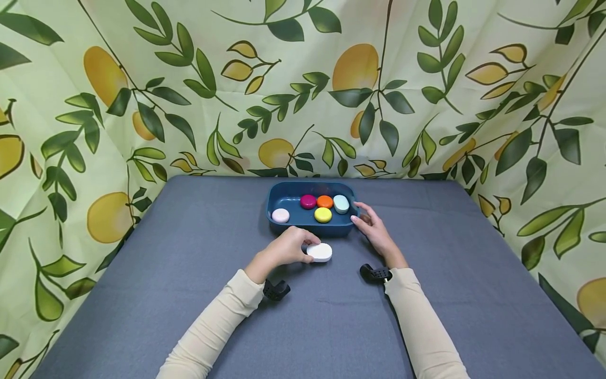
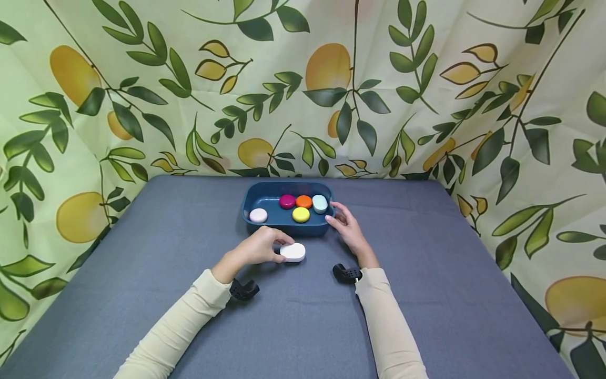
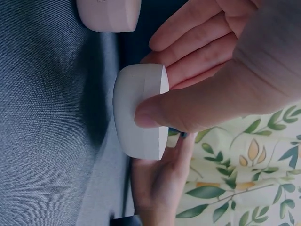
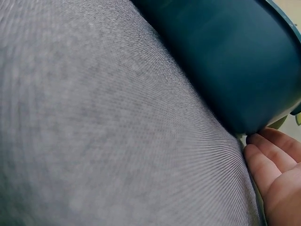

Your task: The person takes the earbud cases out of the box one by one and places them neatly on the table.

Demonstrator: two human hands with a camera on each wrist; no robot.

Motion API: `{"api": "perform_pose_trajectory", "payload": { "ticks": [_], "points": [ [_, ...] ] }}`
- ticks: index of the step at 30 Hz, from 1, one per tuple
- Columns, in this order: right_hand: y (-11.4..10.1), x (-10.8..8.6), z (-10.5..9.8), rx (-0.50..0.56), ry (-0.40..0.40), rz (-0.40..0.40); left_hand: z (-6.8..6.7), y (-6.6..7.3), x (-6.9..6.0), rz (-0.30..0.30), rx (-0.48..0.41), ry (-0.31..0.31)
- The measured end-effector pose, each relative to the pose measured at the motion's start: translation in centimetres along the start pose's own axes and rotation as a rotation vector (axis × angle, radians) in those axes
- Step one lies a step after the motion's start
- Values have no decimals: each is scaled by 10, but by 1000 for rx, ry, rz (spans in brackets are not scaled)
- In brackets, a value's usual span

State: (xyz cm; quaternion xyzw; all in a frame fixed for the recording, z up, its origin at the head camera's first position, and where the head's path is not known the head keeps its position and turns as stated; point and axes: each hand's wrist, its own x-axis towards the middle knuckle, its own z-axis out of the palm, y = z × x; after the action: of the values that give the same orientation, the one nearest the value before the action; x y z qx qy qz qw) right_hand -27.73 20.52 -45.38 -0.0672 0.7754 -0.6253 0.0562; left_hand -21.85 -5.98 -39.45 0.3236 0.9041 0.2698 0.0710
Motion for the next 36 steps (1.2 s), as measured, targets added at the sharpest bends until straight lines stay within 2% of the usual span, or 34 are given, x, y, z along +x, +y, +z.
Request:
{"api": "perform_pose_trajectory", "payload": {
  "ticks": [9, 17, 30, 36],
  "points": [
    [1, 0, 1, 18, -12, -23, 5, -2, 2, -58, 45, -4],
    [0, -1, 1, 28, -21, -7, 6, -4, 2, -77, 73, -33],
    [-3, -2, 1, 33, -25, 22, 2, -1, 0, -95, 97, -56],
    [-15, -9, 3, 53, -35, 29, -6, 3, -4, -104, 51, -51]
  ]
}}
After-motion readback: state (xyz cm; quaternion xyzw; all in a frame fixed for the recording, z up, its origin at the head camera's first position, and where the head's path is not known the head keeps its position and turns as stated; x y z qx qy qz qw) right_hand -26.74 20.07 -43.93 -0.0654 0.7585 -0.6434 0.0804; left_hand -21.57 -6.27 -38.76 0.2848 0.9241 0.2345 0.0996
